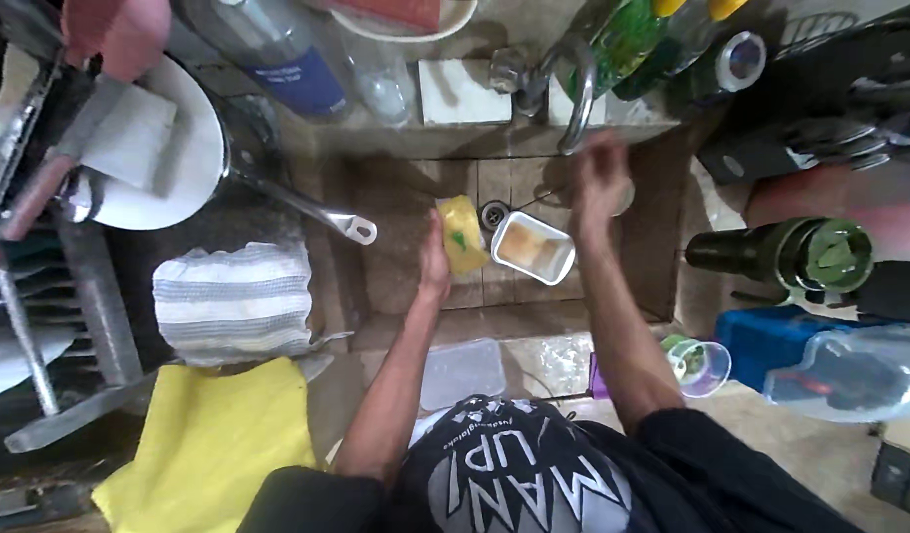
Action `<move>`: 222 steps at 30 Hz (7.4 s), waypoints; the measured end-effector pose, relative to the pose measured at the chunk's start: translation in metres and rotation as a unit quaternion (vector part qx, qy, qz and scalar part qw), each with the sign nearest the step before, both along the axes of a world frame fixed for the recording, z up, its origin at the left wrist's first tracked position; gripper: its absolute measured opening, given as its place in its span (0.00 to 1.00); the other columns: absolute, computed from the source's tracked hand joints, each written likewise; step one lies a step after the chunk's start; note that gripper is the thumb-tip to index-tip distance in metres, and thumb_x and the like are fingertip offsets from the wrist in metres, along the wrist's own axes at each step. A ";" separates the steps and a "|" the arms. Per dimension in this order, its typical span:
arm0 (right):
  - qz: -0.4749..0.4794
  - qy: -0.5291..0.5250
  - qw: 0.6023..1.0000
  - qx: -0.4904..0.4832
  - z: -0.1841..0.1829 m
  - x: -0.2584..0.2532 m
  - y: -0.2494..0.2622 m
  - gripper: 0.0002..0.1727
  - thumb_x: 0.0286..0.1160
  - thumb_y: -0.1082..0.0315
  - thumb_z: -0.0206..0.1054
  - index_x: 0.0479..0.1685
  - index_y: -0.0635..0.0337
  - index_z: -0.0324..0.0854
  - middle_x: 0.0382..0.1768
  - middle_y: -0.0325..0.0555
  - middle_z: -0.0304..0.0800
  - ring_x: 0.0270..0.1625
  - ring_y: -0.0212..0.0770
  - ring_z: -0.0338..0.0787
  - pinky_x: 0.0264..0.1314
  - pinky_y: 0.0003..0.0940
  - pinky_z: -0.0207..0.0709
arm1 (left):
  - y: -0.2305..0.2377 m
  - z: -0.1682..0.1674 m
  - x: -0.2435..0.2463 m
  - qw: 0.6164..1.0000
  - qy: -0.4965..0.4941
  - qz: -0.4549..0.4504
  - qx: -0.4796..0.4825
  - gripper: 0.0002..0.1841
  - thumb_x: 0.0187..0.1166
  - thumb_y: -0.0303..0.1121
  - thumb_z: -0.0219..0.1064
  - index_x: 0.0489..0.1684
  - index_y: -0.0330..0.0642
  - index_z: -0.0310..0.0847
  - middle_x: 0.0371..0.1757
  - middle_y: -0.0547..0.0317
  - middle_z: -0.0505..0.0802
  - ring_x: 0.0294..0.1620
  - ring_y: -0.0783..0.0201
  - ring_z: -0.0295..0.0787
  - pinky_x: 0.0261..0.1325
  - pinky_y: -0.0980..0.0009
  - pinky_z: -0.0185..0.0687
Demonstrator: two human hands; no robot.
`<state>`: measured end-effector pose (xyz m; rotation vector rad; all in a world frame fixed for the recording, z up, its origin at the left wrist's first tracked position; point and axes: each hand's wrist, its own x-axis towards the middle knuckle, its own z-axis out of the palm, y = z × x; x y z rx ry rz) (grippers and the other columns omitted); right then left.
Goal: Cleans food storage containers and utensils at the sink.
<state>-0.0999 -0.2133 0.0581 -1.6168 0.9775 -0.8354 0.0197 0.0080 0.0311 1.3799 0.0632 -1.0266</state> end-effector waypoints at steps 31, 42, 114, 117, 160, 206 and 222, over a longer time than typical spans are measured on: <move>0.072 -0.430 0.729 0.528 0.019 -0.049 0.218 0.15 0.90 0.62 0.54 0.71 0.46 0.69 0.41 0.42 0.82 0.27 0.31 0.80 0.26 0.23 0.77 | 0.083 0.043 -0.041 0.976 -0.194 -0.098 -0.001 0.40 0.92 0.61 0.25 0.84 0.47 0.72 0.82 0.56 0.80 0.82 0.60 0.74 0.81 0.53 0.71; 0.036 -0.298 0.762 0.574 0.033 -0.055 0.214 0.26 0.88 0.36 0.47 0.35 0.46 0.74 0.16 0.31 0.69 0.12 0.27 0.65 0.12 0.20 0.62 | 0.095 0.049 -0.053 0.974 -0.188 -0.125 0.010 0.41 0.92 0.61 0.24 0.81 0.48 0.76 0.77 0.55 0.85 0.76 0.60 0.80 0.74 0.55 0.76; 0.101 0.163 0.970 0.148 0.010 -0.034 0.176 0.22 0.73 0.70 0.65 0.69 0.62 0.80 0.50 0.56 0.91 0.49 0.49 0.93 0.52 0.54 0.87 | 0.107 0.043 -0.050 0.766 -0.588 -0.256 0.038 0.34 0.72 0.55 0.75 0.79 0.54 0.80 0.91 0.44 0.66 0.95 0.37 0.44 0.94 0.37 0.39; 0.127 0.130 0.970 0.161 0.020 -0.039 0.193 0.23 0.76 0.71 0.63 0.72 0.63 0.77 0.49 0.55 0.91 0.42 0.46 0.93 0.45 0.48 0.89 | 0.100 0.045 -0.049 0.919 -0.388 -0.051 0.057 0.51 0.72 0.42 0.77 0.95 0.40 0.47 0.96 0.45 0.53 0.95 0.54 0.49 0.92 0.58 0.56; 0.151 0.067 0.986 0.035 0.046 -0.054 0.174 0.23 0.93 0.60 0.52 0.76 0.61 0.80 0.78 0.47 0.82 0.77 0.36 0.83 0.82 0.38 0.74 | 0.018 0.055 -0.007 0.808 -0.489 -0.275 0.179 0.15 0.84 0.39 0.64 0.51 0.36 0.90 0.47 0.44 0.96 0.53 0.48 0.94 0.64 0.46 0.83; 0.114 0.122 0.964 -0.209 0.028 -0.054 0.163 0.24 0.84 0.65 0.62 0.79 0.55 0.80 0.79 0.58 0.76 0.66 0.48 0.89 0.60 0.41 0.87 | 0.016 0.055 -0.010 0.898 -0.409 -0.088 0.137 0.23 0.71 0.42 0.78 0.60 0.38 0.88 0.56 0.51 0.95 0.58 0.62 0.92 0.67 0.61 0.86; 0.270 -0.074 0.943 -0.179 0.068 -0.058 0.147 0.15 0.83 0.65 0.64 0.53 0.61 0.94 0.71 0.56 0.86 0.79 0.52 0.79 0.85 0.49 0.69 | 0.027 0.066 -0.020 0.916 -0.384 -0.109 -0.020 0.07 0.77 0.23 0.66 0.42 0.32 0.91 0.39 0.58 0.96 0.42 0.77 0.91 0.56 0.73 0.88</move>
